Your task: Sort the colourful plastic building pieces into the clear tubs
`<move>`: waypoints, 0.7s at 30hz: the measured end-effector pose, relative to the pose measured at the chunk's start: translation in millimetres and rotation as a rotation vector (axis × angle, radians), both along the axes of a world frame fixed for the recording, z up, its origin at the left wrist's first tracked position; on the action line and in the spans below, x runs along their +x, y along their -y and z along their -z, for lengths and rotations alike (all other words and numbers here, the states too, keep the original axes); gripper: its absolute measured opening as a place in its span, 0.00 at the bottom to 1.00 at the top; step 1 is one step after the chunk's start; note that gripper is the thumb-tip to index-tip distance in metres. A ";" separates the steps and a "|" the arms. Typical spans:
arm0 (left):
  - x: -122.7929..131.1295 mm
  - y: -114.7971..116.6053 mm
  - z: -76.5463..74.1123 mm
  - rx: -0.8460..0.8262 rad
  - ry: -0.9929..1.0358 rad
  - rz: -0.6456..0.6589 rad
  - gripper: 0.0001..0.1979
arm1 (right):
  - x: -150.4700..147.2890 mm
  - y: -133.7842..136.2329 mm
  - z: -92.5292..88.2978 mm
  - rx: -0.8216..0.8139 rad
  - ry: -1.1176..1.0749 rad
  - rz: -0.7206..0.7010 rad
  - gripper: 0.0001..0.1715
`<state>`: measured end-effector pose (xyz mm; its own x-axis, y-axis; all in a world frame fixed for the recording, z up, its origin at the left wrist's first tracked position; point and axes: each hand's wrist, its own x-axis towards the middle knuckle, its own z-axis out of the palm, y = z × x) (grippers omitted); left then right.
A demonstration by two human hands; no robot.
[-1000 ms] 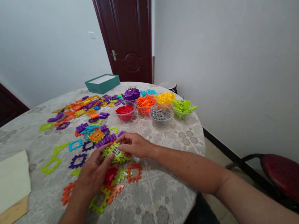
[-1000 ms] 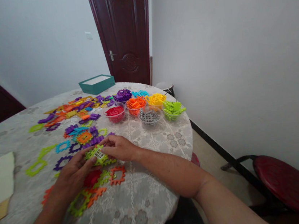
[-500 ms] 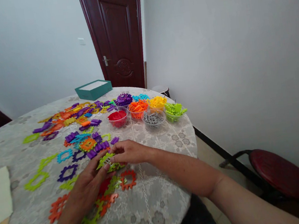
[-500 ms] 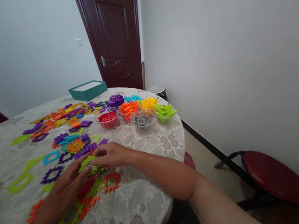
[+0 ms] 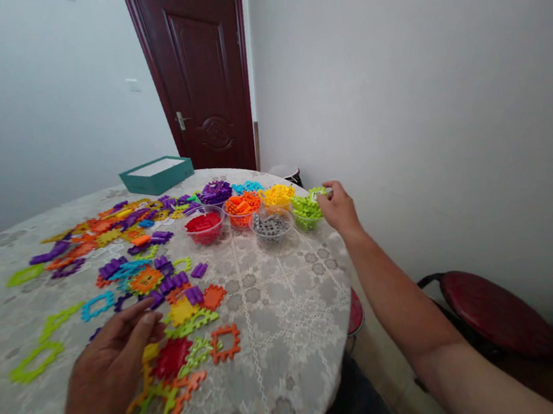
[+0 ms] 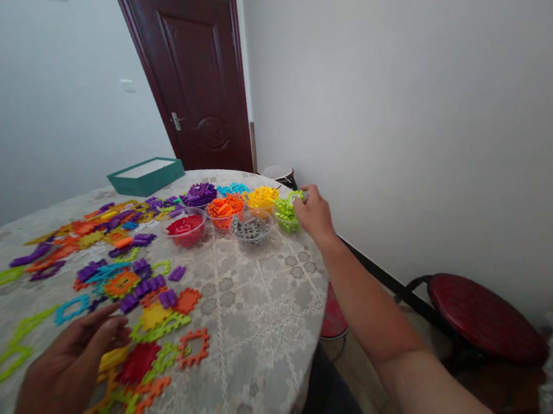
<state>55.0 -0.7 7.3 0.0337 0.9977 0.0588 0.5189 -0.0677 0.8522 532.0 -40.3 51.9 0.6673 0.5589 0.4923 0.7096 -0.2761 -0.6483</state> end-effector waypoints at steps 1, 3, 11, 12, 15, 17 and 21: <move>-1.3 0.2 -1.3 0.021 -0.030 -0.018 0.33 | 15.6 -3.3 -2.3 -0.030 0.026 0.060 0.29; -3.5 0.9 -3.4 0.051 -0.067 -0.044 0.30 | 37.0 -10.6 -4.9 -0.124 0.050 0.123 0.30; 2.5 6.2 0.7 0.053 -0.006 -0.075 0.21 | 40.1 -23.8 6.5 -0.345 0.041 0.250 0.24; 3.5 6.7 1.4 0.066 -0.006 -0.079 0.21 | 38.9 -22.7 7.8 -0.342 0.060 0.257 0.24; 3.0 6.7 2.2 0.094 -0.023 -0.091 0.20 | 37.5 -16.6 8.8 -0.305 0.106 0.253 0.22; 0.3 5.3 2.2 0.093 -0.049 -0.099 0.20 | 34.2 -11.2 8.5 -0.250 0.129 0.218 0.23; -6.7 2.8 6.3 0.097 -0.092 -0.070 0.21 | 0.7 0.0 11.2 -0.048 0.207 0.003 0.24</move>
